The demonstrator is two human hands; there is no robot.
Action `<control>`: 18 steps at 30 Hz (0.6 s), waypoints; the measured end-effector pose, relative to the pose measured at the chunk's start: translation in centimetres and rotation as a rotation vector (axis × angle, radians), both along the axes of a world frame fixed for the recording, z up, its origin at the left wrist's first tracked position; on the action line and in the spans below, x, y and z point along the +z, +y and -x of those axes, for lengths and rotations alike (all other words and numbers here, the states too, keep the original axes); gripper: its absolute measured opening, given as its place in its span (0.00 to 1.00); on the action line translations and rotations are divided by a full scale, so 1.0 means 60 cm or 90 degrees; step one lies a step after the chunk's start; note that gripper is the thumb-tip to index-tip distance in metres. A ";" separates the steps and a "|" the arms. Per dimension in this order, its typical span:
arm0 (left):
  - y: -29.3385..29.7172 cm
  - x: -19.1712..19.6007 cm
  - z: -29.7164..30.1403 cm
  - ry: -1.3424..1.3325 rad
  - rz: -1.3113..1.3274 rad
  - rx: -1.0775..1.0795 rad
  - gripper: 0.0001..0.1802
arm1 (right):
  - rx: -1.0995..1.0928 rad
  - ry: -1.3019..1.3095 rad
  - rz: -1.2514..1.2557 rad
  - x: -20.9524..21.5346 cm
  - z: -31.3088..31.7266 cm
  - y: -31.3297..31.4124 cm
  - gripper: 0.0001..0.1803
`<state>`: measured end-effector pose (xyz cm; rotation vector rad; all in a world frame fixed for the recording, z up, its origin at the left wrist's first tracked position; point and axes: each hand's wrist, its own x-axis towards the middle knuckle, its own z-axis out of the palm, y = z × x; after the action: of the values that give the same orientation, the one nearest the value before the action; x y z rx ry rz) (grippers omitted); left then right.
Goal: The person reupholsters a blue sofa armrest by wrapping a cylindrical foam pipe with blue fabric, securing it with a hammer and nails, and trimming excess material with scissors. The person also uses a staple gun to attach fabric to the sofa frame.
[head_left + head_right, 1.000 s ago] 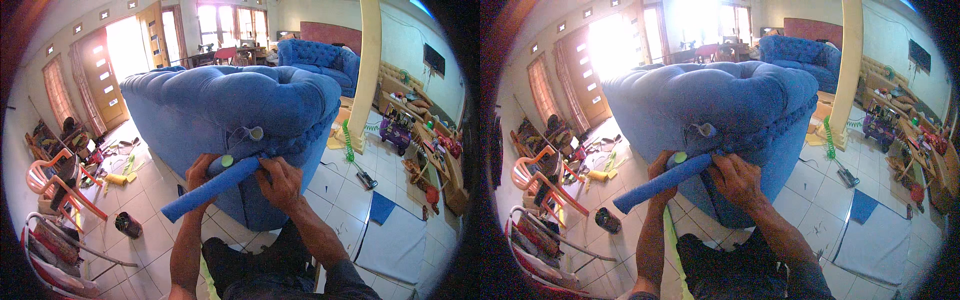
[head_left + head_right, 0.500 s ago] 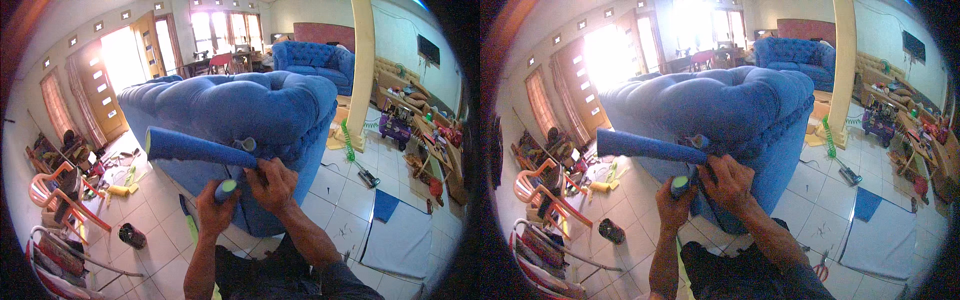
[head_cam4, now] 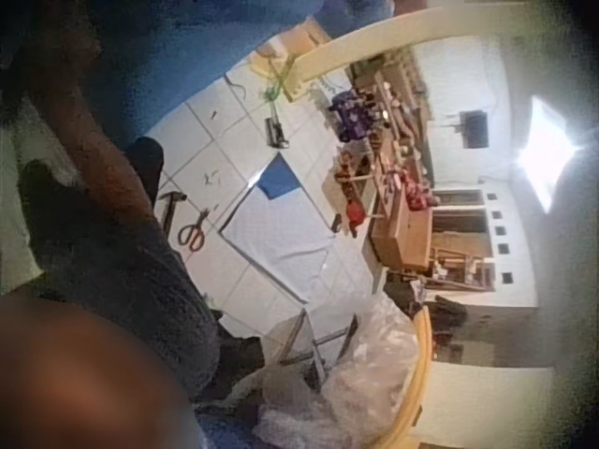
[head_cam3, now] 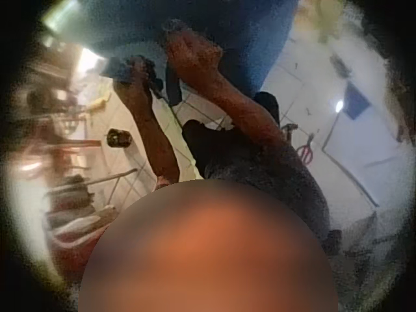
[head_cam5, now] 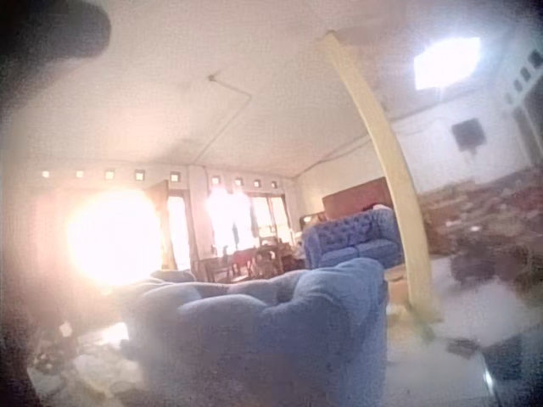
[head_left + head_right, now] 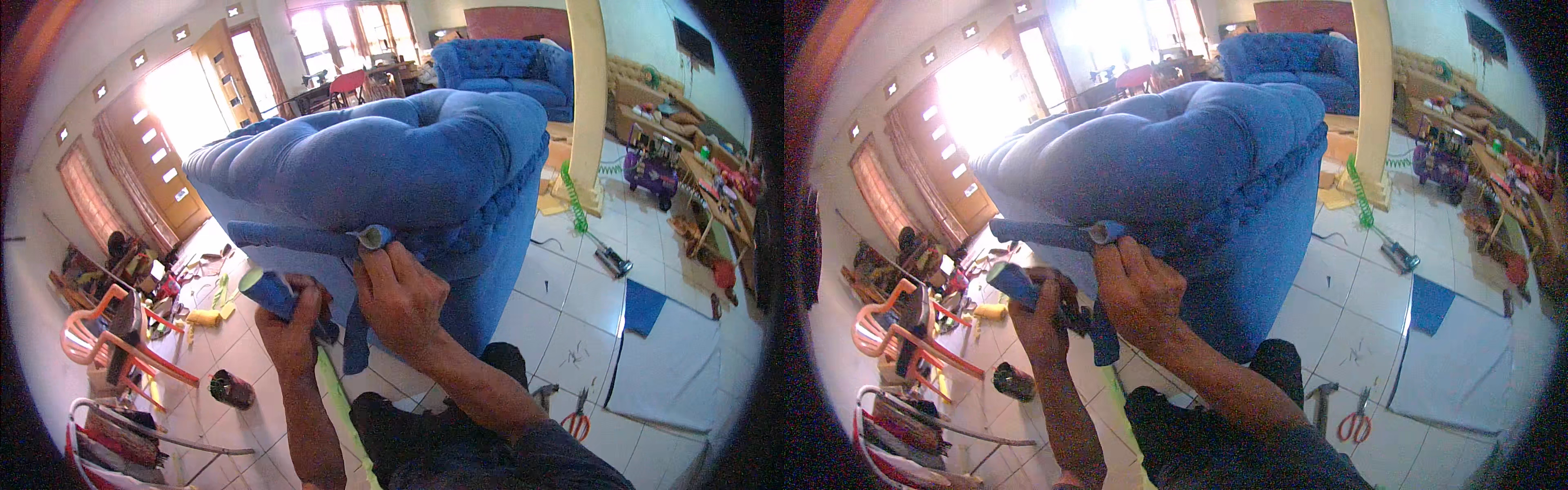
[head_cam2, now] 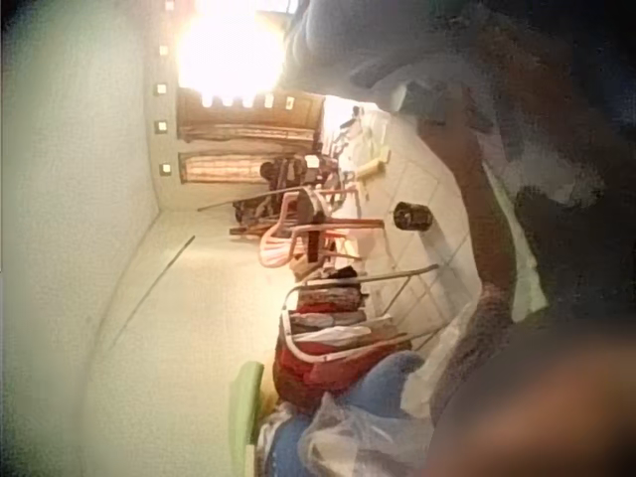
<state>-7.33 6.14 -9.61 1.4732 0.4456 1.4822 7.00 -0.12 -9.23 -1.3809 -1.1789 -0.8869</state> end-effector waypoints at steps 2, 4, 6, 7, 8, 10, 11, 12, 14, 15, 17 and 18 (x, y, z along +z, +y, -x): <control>0.002 0.016 -0.016 0.043 -0.014 0.080 0.11 | 0.008 0.073 0.035 -0.010 0.016 -0.008 0.13; -0.003 0.022 -0.036 0.086 -0.055 0.163 0.12 | 0.068 0.124 0.012 -0.034 0.031 -0.023 0.17; -0.013 0.019 -0.045 0.007 -0.136 0.235 0.14 | 0.127 0.165 -0.019 -0.065 0.037 -0.037 0.20; -0.017 0.013 -0.046 -0.020 -0.146 0.279 0.15 | 0.154 0.181 -0.044 -0.081 0.030 -0.043 0.21; -0.021 0.005 -0.038 -0.090 -0.099 0.270 0.18 | 0.181 0.201 -0.065 -0.096 0.022 -0.052 0.22; -0.021 -0.021 -0.023 -0.252 -0.163 0.080 0.17 | 0.195 0.206 0.045 -0.116 -0.008 -0.075 0.22; -0.020 -0.037 -0.014 -0.290 -0.141 0.017 0.17 | 0.206 0.211 0.084 -0.117 -0.022 -0.086 0.22; -0.012 -0.053 -0.010 -0.292 -0.092 -0.040 0.18 | 0.232 0.254 0.084 -0.112 -0.034 -0.097 0.23; 0.003 -0.088 -0.011 -0.287 0.033 -0.138 0.19 | 0.289 0.389 0.076 -0.085 -0.048 -0.109 0.25; 0.010 -0.101 -0.015 -0.206 0.024 -0.096 0.21 | 0.281 0.264 0.049 -0.066 -0.049 -0.111 0.25; 0.015 -0.116 -0.029 -0.024 0.039 0.008 0.25 | 0.286 0.140 0.091 -0.029 -0.045 -0.106 0.26; 0.014 -0.114 -0.040 0.045 -0.048 0.031 0.29 | 0.266 0.063 0.074 -0.013 -0.041 -0.094 0.25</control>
<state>-4.95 6.98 -16.44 1.5883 0.4750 1.5026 9.45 -5.79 -10.02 -1.1918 -1.3932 -0.4562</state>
